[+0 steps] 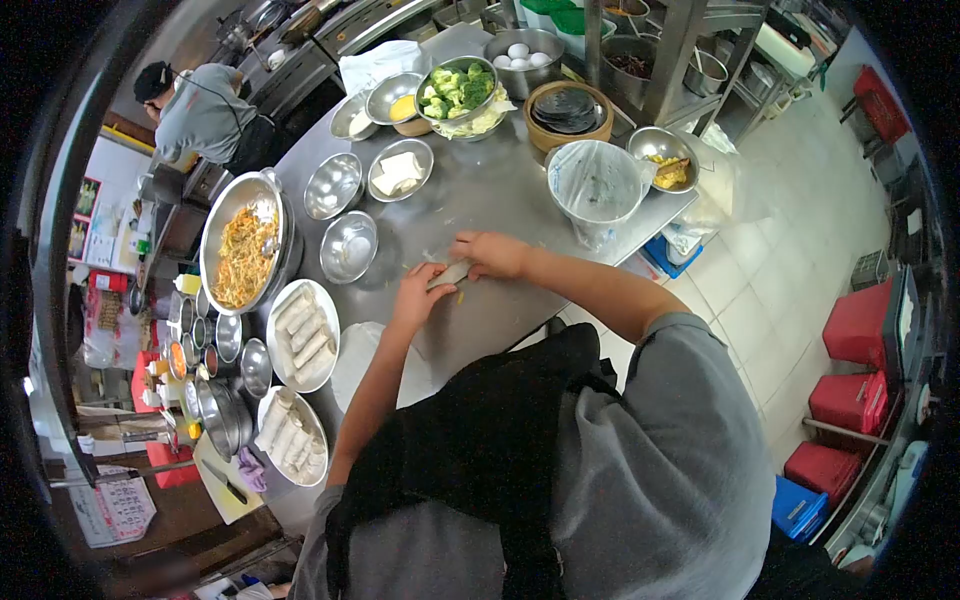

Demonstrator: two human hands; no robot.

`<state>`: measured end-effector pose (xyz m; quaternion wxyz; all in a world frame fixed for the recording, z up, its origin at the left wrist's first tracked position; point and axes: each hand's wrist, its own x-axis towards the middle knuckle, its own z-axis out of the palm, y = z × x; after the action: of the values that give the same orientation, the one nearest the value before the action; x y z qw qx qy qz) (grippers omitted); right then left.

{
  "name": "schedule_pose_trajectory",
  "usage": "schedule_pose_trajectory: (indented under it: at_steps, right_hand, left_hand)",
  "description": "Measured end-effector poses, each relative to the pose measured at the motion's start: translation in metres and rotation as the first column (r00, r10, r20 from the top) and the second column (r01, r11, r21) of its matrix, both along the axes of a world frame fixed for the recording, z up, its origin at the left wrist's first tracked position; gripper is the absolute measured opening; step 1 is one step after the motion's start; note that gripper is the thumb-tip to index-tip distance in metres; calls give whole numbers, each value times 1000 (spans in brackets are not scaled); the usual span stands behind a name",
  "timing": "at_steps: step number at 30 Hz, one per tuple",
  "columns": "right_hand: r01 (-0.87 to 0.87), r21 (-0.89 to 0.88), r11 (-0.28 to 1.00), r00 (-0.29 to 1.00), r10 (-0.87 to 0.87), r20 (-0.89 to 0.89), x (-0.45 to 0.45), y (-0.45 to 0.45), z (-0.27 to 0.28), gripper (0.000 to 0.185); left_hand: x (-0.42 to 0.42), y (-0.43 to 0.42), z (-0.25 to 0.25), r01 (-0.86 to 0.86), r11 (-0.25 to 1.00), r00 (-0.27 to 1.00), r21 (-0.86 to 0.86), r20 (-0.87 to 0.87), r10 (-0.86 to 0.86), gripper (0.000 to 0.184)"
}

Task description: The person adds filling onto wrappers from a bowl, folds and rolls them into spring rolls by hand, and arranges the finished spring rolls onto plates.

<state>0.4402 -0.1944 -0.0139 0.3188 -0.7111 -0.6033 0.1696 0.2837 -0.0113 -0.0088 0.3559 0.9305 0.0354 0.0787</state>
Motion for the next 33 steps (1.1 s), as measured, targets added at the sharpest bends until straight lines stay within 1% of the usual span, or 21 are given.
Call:
schedule_pose_trajectory:
  at_steps: [2,3,5,6,8,9,12,17,20,23,26,27,30,33]
  right_hand:
    - [-23,-29,999,994,26,108,-2,2,8,36]
    - [-19,-57,998,994,26,110,-2,3,8,35]
    - [-12,-114,993,993,25,114,-1,5,8,33]
    - [-17,-105,994,991,31,132,1,6,6,32]
    - [-28,-90,996,985,43,166,2,9,3,31]
    - [-27,-95,995,988,40,147,3,9,2,31]
    - [-17,-121,993,994,29,104,7,11,0,32]
    - [-39,-219,975,997,51,51,11,19,2,29]
    - [11,-132,991,953,29,302,4,14,9,32]
    - [-11,-69,998,918,38,394,-6,12,18,35]
    - [-58,-7,998,913,56,403,-9,14,4,40]
    - [-51,-11,999,918,52,394,-9,15,2,39]
    - [-45,-22,999,930,50,365,-6,18,-3,37]
    - [-64,-17,998,936,66,347,0,22,-9,36]
  left_hand:
    - [2,0,1,-48,994,998,-101,-35,44,45]
    - [2,0,1,-72,986,996,-150,-55,65,45]
    - [2,4,2,-67,994,993,-84,-106,58,46]
    - [3,7,1,-64,997,990,-51,-130,57,46]
    - [-1,7,-4,-65,998,997,16,-43,66,48]
    - [-3,4,0,-66,997,998,47,1,66,49]
    - [-13,-9,12,-84,925,986,370,163,24,45]
    - [-17,-8,-5,-91,965,989,245,138,58,43]
    - [-16,-5,-4,-100,979,991,180,107,81,41]
    - [-13,1,-6,-87,992,994,96,76,79,39]
    - [-10,6,-6,-60,997,996,39,74,57,37]
    - [-10,7,-5,-51,998,996,27,77,49,36]
    - [-9,8,1,-81,996,990,36,122,76,35]
    - [-13,1,13,-92,952,983,293,180,40,33]
